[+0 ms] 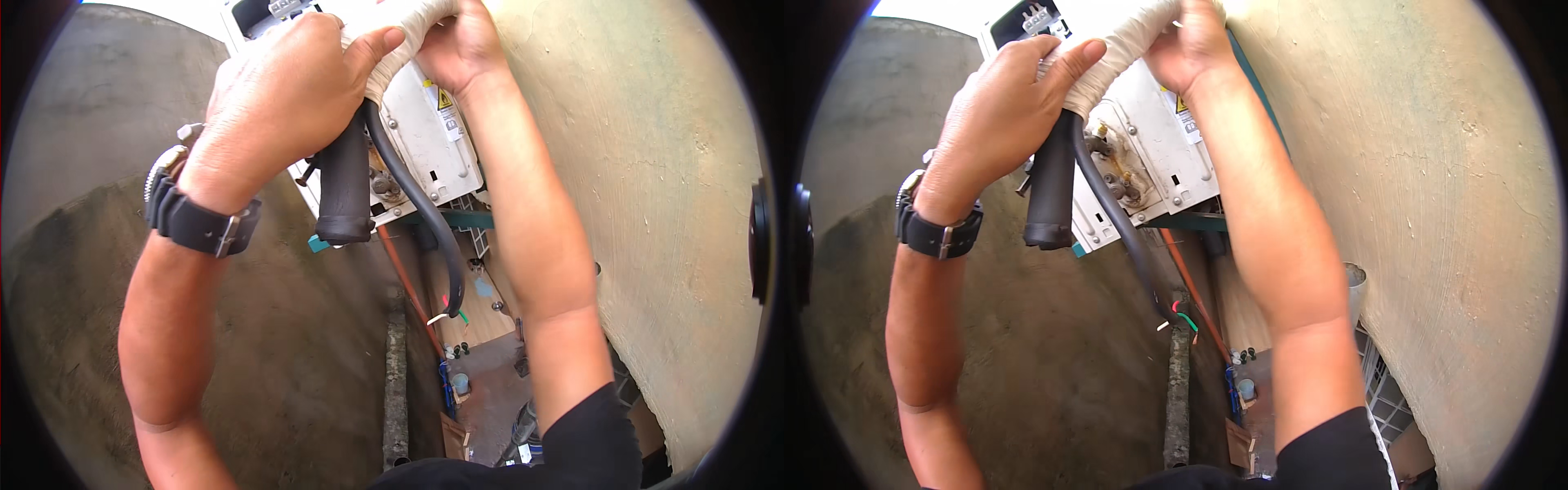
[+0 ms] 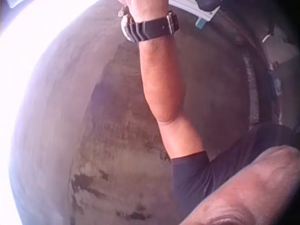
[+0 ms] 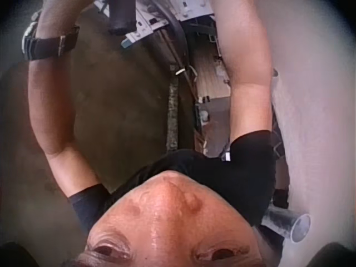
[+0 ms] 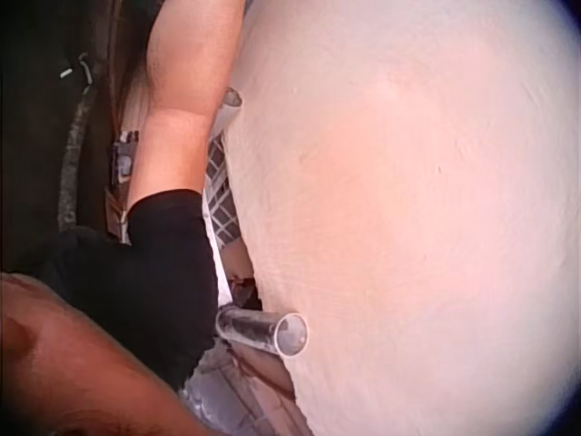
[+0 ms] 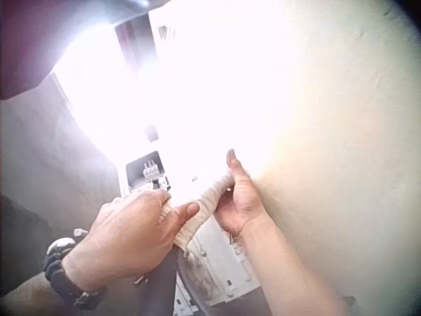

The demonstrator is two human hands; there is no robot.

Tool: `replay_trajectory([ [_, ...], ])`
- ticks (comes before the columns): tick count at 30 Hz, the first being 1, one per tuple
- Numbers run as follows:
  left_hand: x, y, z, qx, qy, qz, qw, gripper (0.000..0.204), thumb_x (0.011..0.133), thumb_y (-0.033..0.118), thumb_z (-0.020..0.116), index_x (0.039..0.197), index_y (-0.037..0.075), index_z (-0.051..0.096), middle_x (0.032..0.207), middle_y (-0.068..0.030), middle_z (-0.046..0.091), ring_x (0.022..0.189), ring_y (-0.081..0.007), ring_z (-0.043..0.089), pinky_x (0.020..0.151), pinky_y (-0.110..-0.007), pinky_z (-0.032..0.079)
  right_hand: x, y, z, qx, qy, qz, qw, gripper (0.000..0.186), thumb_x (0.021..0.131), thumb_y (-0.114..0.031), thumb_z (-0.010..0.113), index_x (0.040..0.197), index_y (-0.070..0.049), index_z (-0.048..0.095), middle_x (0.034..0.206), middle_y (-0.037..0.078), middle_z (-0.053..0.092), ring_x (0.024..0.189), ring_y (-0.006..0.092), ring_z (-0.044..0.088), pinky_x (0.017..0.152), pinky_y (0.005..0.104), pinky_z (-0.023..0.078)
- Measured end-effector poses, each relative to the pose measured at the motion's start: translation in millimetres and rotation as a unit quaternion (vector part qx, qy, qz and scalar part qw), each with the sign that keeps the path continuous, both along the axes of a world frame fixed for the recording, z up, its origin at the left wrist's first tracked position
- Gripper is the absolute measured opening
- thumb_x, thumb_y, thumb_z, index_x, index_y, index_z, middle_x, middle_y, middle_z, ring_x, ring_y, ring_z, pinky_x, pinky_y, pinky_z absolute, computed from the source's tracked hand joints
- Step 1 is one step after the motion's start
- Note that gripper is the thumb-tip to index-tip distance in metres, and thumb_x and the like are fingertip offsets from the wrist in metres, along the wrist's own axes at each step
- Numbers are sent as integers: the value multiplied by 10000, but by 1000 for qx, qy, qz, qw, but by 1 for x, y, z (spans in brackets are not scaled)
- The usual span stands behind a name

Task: The person unwraps tape from insulated pipes on an outdoor air conditioner, bends the copper pipes, and aligns and fastens the pipe fittings to the unit by hand.

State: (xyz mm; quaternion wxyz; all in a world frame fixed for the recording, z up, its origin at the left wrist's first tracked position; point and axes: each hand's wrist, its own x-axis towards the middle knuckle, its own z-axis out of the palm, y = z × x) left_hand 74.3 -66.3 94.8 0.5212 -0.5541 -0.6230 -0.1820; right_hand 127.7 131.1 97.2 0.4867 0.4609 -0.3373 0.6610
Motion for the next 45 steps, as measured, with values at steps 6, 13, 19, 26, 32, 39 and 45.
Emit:
replay_trajectory([
  [6, -5, 5, -1, 13, -4, -5, 1000, 654, 1036, 632, 494, 912, 18, 680, 839, -234, 704, 827, -441, 683, 746, -487, 529, 7, 26, 30, 52, -179, -84, 979, 356, 1046, -191, 553, 1307, 49, 572, 1217, 210, 693, 1109, 325, 684, 1033, 496, 552],
  [13, -17, 20, -2, 15, -40, -45, 998, 708, 1028, 679, 464, 951, 17, 703, 817, -207, 706, 822, -403, 699, 755, -472, 532, 14, 26, 35, -9, -274, -173, 946, 262, 1062, -177, 492, 1140, 36, 623, 1064, 203, 725, 941, 315, 730, 848, 522, 631],
  [19, -19, 29, -8, -2, -85, -116, 990, 661, 1019, 616, 521, 967, -13, 716, 873, -265, 726, 883, -444, 719, 801, -507, 559, 22, 42, 35, 39, -318, -203, 925, 313, 1089, -219, 436, 1157, 24, 622, 1101, 183, 727, 994, 313, 721, 922, 526, 607],
  [26, -13, 11, -8, 5, -56, -81, 995, 686, 1015, 673, 496, 1060, 30, 731, 848, -206, 725, 862, -412, 708, 783, -468, 532, 21, 46, 10, -73, -92, -42, 992, 452, 985, -329, 616, 1315, -20, 592, 1309, 203, 667, 1252, 288, 638, 1084, 495, 507],
  [32, -39, 26, -5, 29, -53, -128, 990, 653, 1016, 601, 530, 910, -15, 719, 834, -282, 710, 859, -464, 702, 791, -530, 546, 26, 75, 58, 14, -250, -128, 960, 453, 1077, -322, 452, 1342, 17, 596, 1347, 214, 658, 1279, 308, 624, 1133, 530, 480],
  [39, -50, 55, -27, 36, -53, -192, 979, 633, 1013, 610, 533, 913, 13, 716, 790, -249, 721, 799, -442, 718, 761, -516, 565, 45, 92, 52, 6, -312, -188, 931, 485, 1067, -359, 453, 1317, 26, 611, 1309, 195, 689, 1221, 317, 659, 1137, 500, 478],
  [45, -45, 41, -32, 60, -24, -155, 986, 635, 999, 624, 568, 1015, 10, 729, 772, -228, 713, 767, -442, 704, 729, -517, 551, 18, 44, 5, 18, -192, -60, 979, 505, 1000, -368, 650, 1344, -3, 586, 1315, 192, 673, 1194, 326, 664, 1078, 485, 526],
])
